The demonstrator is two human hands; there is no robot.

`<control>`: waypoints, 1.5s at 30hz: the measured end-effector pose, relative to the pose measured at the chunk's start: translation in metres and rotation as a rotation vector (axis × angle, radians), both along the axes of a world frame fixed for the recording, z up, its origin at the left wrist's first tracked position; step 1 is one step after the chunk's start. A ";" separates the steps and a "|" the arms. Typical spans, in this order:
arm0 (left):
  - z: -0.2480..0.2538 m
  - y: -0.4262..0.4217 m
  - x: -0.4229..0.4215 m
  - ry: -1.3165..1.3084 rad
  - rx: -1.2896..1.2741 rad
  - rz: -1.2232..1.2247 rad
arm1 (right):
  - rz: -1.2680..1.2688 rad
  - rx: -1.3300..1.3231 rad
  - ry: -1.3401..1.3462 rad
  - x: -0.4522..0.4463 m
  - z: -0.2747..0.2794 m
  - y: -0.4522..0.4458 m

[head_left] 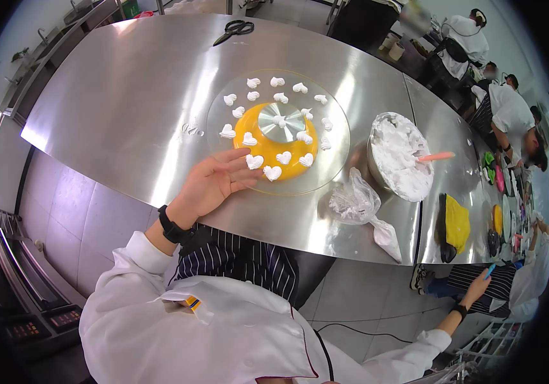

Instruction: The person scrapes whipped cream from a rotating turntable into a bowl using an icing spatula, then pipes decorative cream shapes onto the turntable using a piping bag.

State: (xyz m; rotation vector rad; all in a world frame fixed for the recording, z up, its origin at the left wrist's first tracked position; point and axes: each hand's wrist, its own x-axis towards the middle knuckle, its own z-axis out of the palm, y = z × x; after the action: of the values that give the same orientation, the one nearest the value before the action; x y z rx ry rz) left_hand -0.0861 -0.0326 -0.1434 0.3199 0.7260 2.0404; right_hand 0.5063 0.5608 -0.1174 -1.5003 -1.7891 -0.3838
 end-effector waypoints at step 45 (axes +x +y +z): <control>0.008 -0.018 -0.072 -0.183 0.095 0.104 | 0.758 -1.224 -0.104 -0.339 0.059 -0.356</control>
State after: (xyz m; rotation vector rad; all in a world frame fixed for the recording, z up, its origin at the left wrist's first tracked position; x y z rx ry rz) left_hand -0.1584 -0.0503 -0.1350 0.1489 0.5442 2.1736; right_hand 0.1671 0.2052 -0.0587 -1.2862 -2.6562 1.2218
